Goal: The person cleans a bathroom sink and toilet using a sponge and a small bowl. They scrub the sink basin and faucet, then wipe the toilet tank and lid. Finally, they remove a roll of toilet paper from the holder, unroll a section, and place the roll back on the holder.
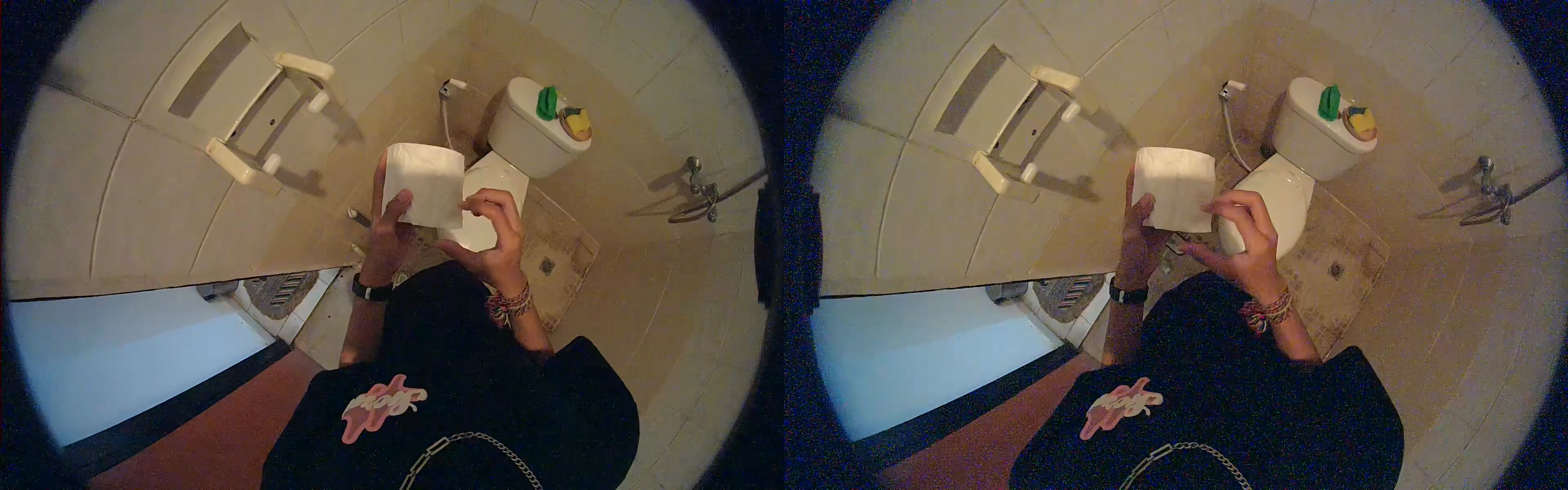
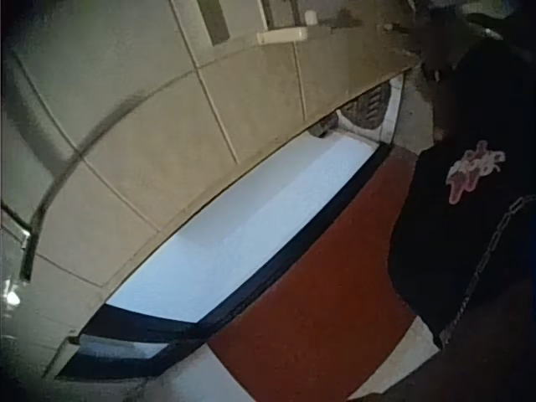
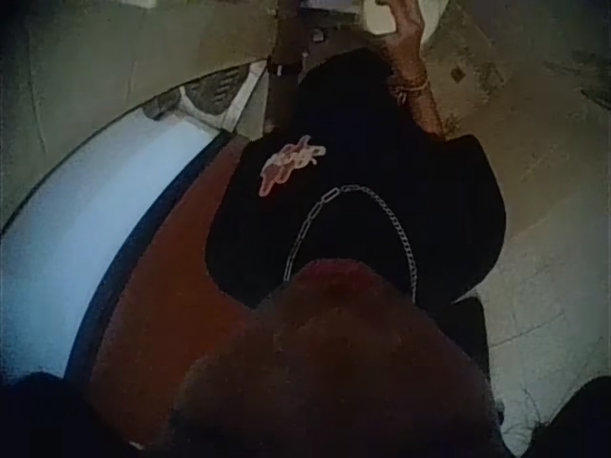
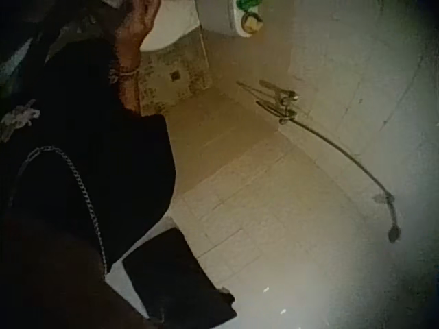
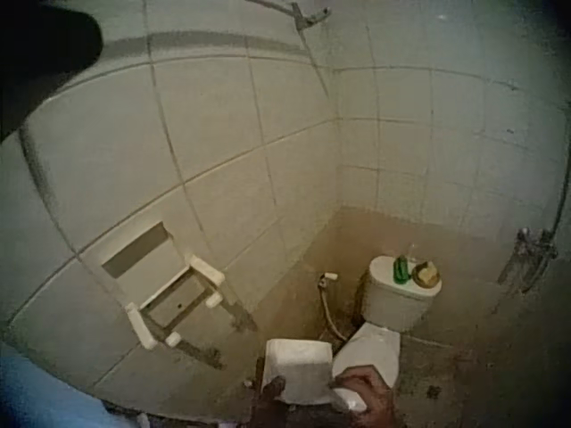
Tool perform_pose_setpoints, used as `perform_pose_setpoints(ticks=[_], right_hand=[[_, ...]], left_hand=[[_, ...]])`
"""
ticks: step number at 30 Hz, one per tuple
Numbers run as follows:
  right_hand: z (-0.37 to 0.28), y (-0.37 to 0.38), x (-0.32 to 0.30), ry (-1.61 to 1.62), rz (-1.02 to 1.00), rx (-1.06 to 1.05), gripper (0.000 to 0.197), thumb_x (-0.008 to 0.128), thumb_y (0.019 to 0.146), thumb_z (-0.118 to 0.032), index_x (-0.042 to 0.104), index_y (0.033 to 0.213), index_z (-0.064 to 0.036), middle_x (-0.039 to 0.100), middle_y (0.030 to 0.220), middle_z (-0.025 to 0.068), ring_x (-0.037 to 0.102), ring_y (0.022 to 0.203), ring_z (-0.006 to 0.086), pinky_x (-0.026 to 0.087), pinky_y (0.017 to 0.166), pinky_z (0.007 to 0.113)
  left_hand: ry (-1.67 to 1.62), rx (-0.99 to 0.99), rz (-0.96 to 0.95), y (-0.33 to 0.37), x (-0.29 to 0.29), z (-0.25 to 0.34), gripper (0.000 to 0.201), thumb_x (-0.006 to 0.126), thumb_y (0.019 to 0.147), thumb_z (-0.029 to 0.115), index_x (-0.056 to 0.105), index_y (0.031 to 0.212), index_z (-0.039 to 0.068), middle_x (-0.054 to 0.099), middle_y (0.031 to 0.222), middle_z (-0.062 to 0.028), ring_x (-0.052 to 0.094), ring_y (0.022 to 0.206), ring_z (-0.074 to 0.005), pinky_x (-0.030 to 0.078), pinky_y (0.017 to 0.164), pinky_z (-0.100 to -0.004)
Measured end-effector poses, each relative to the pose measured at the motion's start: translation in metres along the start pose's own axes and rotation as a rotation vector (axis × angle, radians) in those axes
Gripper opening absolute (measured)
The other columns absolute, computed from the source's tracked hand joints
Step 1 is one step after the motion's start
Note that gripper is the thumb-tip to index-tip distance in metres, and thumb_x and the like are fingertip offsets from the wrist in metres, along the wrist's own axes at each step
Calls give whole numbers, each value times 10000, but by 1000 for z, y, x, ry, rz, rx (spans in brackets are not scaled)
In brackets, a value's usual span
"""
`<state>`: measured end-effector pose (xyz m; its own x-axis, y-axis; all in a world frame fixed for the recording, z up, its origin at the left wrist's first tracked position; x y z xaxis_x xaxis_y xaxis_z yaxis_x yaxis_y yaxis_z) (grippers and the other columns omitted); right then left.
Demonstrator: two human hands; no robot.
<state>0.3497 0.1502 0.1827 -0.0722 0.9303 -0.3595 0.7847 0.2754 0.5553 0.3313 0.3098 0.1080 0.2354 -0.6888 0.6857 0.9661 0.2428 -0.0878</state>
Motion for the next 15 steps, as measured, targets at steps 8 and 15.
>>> perform_pose_setpoints(ticks=[8, 15], right_hand=[[15, -7, 11, 114, -104, 51, 234, 785, 654, -58, 671, 856, -30, 627, 886, 82, 616, 833, 196, 503, 744, 301], [40, -16, 12, 565, 14, 335, 176, 779, 668, -57, 665, 791, -4, 627, 865, 79, 613, 815, 162, 499, 713, 277]], left_hand=[[148, 7, 25, -6, -14, -2, 804, 623, 802, 206, 146, 1445, 134, 371, 1351, -119, 406, 1225, -261, 389, 992, -402], [380, -75, -177, -14, -19, -8, 1108, 815, 602, 268, 111, 1443, 108, 373, 1351, -109, 413, 1224, -255, 382, 1004, -389]])
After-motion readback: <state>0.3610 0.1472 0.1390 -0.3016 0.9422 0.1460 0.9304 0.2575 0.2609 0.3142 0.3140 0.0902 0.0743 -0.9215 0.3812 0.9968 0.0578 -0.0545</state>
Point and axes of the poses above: each hand's wrist, its own y-axis towards the middle knuckle, its own x-axis out of the palm, z = x × y, the point moved 9 cm from there along y, towards the middle knuckle
